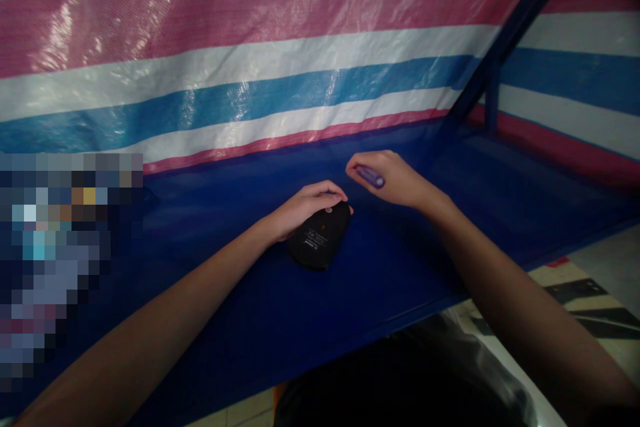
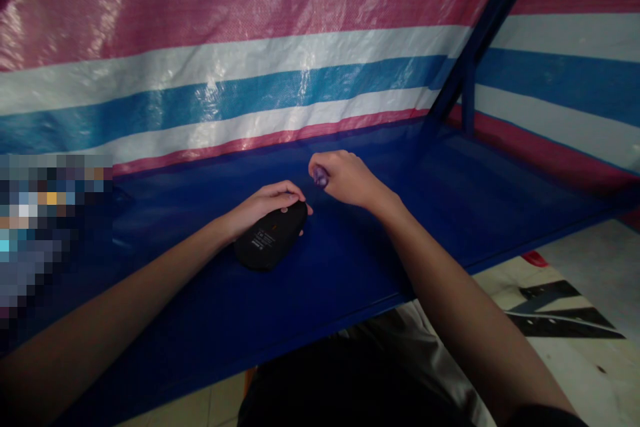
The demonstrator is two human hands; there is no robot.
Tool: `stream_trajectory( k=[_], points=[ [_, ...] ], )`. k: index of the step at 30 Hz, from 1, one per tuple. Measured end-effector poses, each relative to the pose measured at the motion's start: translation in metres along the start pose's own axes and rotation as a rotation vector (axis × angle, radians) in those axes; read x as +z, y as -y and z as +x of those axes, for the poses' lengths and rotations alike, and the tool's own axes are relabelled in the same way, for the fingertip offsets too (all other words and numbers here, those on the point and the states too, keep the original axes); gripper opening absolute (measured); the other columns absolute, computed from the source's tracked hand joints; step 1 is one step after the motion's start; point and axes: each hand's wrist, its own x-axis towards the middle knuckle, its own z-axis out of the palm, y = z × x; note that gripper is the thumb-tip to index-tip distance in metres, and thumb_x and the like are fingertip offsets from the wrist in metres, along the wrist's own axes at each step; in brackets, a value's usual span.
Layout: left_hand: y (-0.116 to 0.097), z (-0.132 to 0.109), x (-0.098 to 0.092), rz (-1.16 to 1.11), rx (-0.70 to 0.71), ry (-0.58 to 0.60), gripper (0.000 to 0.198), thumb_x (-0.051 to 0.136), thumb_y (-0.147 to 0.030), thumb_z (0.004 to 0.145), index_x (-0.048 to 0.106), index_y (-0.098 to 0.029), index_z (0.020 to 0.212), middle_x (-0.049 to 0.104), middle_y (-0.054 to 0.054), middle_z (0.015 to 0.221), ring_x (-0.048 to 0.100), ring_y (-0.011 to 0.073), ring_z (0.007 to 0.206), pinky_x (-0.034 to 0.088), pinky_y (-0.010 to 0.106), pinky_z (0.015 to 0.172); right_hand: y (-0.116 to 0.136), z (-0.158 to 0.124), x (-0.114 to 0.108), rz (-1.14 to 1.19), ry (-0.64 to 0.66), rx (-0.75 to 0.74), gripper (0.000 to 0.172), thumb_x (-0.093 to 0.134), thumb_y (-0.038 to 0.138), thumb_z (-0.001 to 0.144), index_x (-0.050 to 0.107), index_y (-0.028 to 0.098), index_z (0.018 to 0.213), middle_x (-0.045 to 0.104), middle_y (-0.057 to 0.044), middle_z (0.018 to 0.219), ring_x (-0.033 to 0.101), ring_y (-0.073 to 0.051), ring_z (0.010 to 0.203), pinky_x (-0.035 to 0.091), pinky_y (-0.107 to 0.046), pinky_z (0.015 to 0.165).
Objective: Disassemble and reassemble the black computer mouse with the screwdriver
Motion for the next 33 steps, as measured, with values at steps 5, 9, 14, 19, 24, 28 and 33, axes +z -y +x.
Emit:
stream_trajectory(
  k=[5, 9, 14, 19, 24, 28, 33],
  points=[
    [0.002, 0.001, -0.003, 0.075, -0.017, -0.039, 0.017, 0.058, -0.032, 0.079, 0.058, -0.02, 0.089, 0.061, -0.001, 0.067, 0.059, 0.0118, 0.056, 0.036, 0.023, 0.052, -0.008, -0.001, 0.003, -0.337, 0.259, 0.009, 0.025, 0.042, 0.014, 0.081, 0.065, 0.019, 0.088, 0.068, -0.008, 0.092, 0.062, -0.021, 0.081, 0.036, -0.029, 0.062],
    [0.0, 0.0, 0.0, 0.015, -0.014, -0.024, 0.014, 0.057, -0.03, 0.079, 0.057, -0.018, 0.087, 0.066, 0.003, 0.077, 0.06, 0.0118, 0.06, 0.039, 0.024, 0.055, -0.012, -0.001, 0.004, -0.358, 0.348, -0.001, 0.026, 0.041, 0.013, 0.08, 0.065, 0.02, 0.087, 0.068, -0.007, 0.092, 0.061, -0.021, 0.083, 0.037, -0.029, 0.064],
    [-0.002, -0.001, 0.003, -0.031, -0.021, -0.017, 0.013, 0.058, -0.029, 0.079, 0.056, -0.018, 0.086, 0.069, 0.006, 0.084, 0.06, 0.0127, 0.062, 0.04, 0.025, 0.058, -0.014, -0.001, 0.006, -0.378, 0.351, 0.013, 0.026, 0.041, 0.012, 0.081, 0.064, 0.02, 0.089, 0.066, -0.008, 0.096, 0.061, -0.021, 0.084, 0.037, -0.029, 0.063],
    [-0.003, -0.002, 0.003, -0.024, -0.029, -0.028, 0.012, 0.057, -0.03, 0.08, 0.056, -0.018, 0.085, 0.069, 0.006, 0.084, 0.06, 0.0128, 0.062, 0.04, 0.025, 0.057, -0.013, -0.003, 0.007, -0.417, 0.325, 0.039, 0.026, 0.039, 0.013, 0.084, 0.062, 0.02, 0.092, 0.064, -0.01, 0.099, 0.061, -0.023, 0.084, 0.036, -0.029, 0.06],
    [-0.001, 0.0, 0.001, -0.036, -0.024, -0.011, 0.014, 0.057, -0.03, 0.079, 0.056, -0.018, 0.086, 0.07, 0.006, 0.085, 0.06, 0.0128, 0.062, 0.04, 0.025, 0.057, -0.014, -0.004, 0.008, -0.424, 0.327, 0.03, 0.027, 0.04, 0.012, 0.083, 0.062, 0.02, 0.097, 0.063, -0.01, 0.1, 0.062, -0.024, 0.085, 0.036, -0.029, 0.059],
    [-0.001, 0.0, 0.002, -0.055, -0.022, -0.034, 0.013, 0.057, -0.03, 0.079, 0.056, -0.018, 0.084, 0.069, 0.005, 0.081, 0.06, 0.0128, 0.06, 0.039, 0.024, 0.056, -0.01, -0.003, 0.007, -0.365, 0.205, -0.022, 0.031, 0.042, 0.008, 0.079, 0.061, 0.018, 0.101, 0.063, -0.01, 0.101, 0.061, -0.023, 0.085, 0.039, -0.03, 0.063],
    [0.0, 0.0, 0.004, -0.142, 0.059, -0.252, 0.014, 0.057, -0.03, 0.076, 0.054, -0.019, 0.083, 0.064, 0.0, 0.068, 0.057, 0.0126, 0.055, 0.039, 0.024, 0.053, 0.011, -0.003, 0.005, 0.054, 0.001, -0.225, 0.035, 0.043, 0.003, 0.074, 0.059, 0.017, 0.101, 0.062, -0.004, 0.093, 0.057, -0.014, 0.079, 0.041, -0.025, 0.07]
  ],
)
